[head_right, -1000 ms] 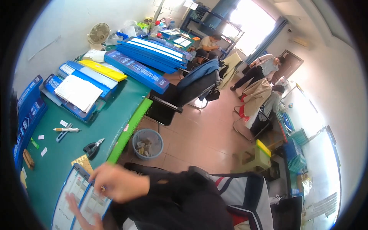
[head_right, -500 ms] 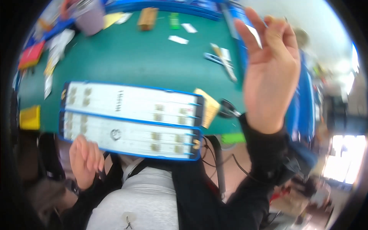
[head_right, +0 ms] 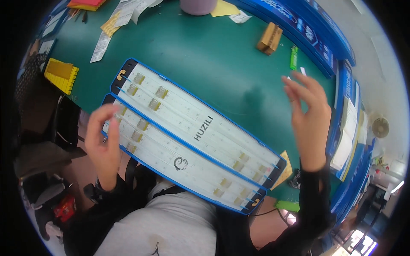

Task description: Assembling electronic LED strips by trimming components with wire cutters and applying small tape stickers.

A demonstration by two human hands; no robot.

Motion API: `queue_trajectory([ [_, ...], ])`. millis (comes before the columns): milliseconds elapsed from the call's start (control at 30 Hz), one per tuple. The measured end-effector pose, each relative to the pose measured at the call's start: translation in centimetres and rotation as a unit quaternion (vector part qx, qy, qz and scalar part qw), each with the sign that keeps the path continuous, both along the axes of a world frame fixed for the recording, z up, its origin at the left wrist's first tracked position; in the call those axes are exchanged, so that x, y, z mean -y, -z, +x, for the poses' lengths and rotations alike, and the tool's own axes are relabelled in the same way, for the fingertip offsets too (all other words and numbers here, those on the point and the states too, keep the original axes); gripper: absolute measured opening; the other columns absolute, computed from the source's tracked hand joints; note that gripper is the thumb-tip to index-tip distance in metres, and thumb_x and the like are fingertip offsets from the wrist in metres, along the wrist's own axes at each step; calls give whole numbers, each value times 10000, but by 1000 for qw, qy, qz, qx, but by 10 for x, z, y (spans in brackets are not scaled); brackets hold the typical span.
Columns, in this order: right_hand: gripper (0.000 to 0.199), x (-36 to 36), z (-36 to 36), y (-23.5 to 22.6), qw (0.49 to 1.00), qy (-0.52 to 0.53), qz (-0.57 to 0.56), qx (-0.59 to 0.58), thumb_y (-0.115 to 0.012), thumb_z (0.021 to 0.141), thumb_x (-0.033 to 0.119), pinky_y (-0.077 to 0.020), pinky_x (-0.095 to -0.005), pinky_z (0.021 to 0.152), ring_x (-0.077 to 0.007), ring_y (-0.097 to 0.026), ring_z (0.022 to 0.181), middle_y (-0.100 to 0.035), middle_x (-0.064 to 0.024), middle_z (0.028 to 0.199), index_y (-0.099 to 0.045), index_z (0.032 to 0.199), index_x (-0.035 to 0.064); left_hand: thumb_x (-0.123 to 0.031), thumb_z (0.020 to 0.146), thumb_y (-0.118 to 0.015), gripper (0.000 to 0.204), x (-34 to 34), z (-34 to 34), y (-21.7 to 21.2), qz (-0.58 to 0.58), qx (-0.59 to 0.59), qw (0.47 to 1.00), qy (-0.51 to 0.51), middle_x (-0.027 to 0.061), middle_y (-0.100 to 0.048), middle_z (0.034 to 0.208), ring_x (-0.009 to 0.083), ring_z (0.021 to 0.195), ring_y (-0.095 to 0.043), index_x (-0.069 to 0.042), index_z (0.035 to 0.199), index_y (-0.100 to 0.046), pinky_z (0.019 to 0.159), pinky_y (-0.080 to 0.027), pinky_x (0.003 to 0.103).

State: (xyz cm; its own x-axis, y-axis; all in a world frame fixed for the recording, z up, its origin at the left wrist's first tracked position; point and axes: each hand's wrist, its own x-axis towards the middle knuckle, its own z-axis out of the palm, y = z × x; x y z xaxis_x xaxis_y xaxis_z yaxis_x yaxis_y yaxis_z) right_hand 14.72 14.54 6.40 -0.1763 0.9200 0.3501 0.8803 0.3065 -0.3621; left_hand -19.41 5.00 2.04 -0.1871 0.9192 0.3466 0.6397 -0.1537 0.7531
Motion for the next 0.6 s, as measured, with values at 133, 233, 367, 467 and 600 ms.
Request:
queue_trajectory([
  [133, 167, 0, -53, 4, 990, -67, -123, -24, -687, 841, 154, -499, -332, 772, -302, -647, 879, -677, -181, 931, -704, 922, 9, -120, 903, -594, 298, -29, -24, 13, -25, -103, 993, -57, 169, -582, 1210, 291, 1129, -542, -13, 1182, -587, 966, -407, 380],
  [233, 166, -26, -84, 21, 950, 25, -310, -38, -694, 830, 130, -491, -333, 694, -285, -639, 798, -666, -179, 824, -674, 855, -33, -190, 911, -598, 389, -37, -30, 22, -65, -135, 984, -98, 175, -544, 1280, 315, 1191, -484, -29, 1260, -536, 993, -385, 401],
  [367, 147, -40, -101, 56, 957, -7, -270, -106, -696, 809, 100, -477, -355, 649, -283, -610, 724, -636, -175, 750, -652, 809, -40, -217, 907, -604, 435, -45, -22, 31, -90, -103, 989, -64, 163, -545, 1285, 327, 1185, -468, -33, 1289, -513, 1004, -364, 408],
  [467, 114, -39, -110, 61, 965, -94, -223, -105, -675, 814, 71, -475, -359, 651, -281, -598, 704, -630, -168, 754, -638, 801, -36, -199, 895, -613, 434, -46, -19, 31, -67, -129, 988, -60, 157, -553, 1273, 325, 1159, -480, -33, 1284, -519, 999, -357, 413],
  [600, 53, -48, -112, 51, 952, -153, -217, -149, -619, 859, 20, -478, -297, 686, -234, -615, 716, -639, -133, 827, -602, 877, -26, -182, 873, -635, 447, -45, -18, 29, -66, -106, 990, -66, 151, -573, 1248, 326, 1126, -500, -19, 1274, -522, 982, -366, 415],
])
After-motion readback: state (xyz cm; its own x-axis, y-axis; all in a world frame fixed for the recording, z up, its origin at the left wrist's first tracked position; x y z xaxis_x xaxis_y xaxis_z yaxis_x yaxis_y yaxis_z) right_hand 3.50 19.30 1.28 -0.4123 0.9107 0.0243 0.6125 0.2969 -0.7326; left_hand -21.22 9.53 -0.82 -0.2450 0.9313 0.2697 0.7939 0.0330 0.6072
